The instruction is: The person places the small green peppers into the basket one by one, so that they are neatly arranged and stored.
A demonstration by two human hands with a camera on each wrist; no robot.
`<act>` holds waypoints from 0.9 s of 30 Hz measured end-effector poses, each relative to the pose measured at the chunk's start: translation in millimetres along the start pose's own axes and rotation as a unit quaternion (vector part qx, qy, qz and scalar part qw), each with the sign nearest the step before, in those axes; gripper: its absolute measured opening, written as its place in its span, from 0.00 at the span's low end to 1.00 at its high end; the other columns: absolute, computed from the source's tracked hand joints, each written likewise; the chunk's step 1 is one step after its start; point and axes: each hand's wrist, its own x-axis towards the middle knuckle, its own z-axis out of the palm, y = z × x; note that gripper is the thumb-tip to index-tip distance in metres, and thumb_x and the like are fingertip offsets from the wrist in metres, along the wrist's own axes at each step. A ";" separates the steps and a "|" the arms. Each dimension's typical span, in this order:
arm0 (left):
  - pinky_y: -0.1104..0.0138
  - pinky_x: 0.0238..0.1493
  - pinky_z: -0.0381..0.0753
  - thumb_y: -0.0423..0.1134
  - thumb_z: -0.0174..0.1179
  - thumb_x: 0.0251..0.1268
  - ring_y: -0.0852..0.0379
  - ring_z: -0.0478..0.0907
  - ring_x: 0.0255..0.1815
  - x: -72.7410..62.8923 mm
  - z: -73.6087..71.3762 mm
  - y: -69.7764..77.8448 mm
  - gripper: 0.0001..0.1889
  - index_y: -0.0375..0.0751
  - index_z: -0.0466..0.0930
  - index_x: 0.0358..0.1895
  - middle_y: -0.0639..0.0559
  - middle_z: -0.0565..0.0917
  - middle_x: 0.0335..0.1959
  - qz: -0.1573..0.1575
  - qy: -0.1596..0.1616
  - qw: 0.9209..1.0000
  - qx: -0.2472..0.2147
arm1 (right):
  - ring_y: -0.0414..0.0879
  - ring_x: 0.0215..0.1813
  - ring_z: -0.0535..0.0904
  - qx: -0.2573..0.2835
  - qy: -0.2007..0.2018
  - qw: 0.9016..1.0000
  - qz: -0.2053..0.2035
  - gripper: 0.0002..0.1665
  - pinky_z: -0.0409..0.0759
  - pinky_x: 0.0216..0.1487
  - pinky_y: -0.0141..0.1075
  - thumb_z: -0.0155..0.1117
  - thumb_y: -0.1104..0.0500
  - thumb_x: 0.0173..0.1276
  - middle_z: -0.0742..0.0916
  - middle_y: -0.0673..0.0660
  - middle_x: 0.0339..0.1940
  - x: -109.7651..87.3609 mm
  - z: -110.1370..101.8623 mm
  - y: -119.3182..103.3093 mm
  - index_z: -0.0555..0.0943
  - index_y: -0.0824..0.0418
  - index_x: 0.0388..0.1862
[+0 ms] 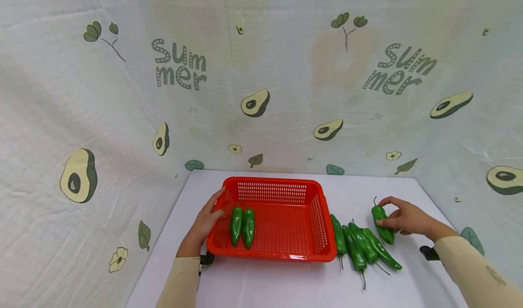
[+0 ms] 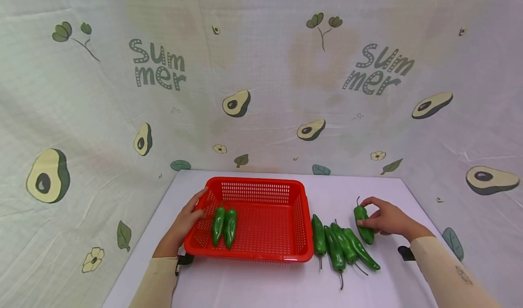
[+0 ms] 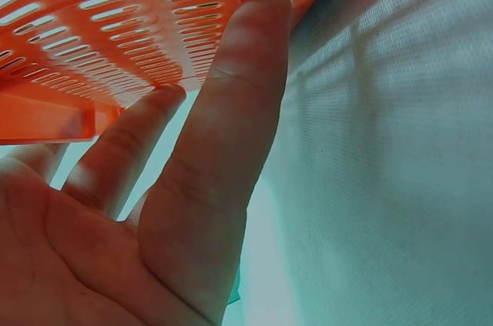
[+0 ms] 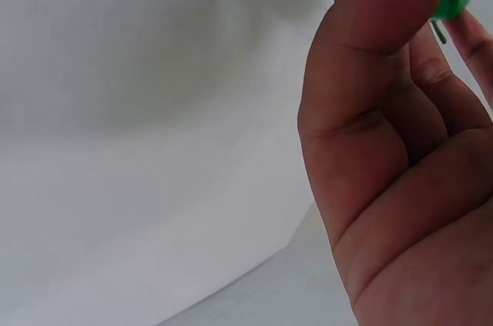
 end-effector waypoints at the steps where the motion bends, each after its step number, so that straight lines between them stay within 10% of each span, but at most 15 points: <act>1: 0.52 0.50 0.88 0.35 0.54 0.64 0.38 0.78 0.60 0.1 -0.1 -0.3 0.42 0.75 0.63 0.80 0.45 0.69 0.77 0.000 0.000 1.000 0.000 | 0.52 0.30 0.83 0.001 0.001 1.000 0.003 0.40 0.75 0.22 0.38 0.76 0.47 0.68 0.88 0.55 0.30 1.1 -1.4 -1.9 0.68 0.62 0.69; 27: 0.51 0.51 0.87 0.35 0.54 0.65 0.39 0.78 0.60 -0.1 -0.3 -0.9 0.42 0.76 0.63 0.80 0.44 0.70 0.76 0.002 -0.003 1.000 0.001 | 0.52 0.35 0.85 0.009 0.010 1.000 0.004 0.49 0.87 0.38 0.44 0.81 0.42 0.62 0.91 0.55 0.34 42.9 -15.7 -92.1 0.67 0.61 0.71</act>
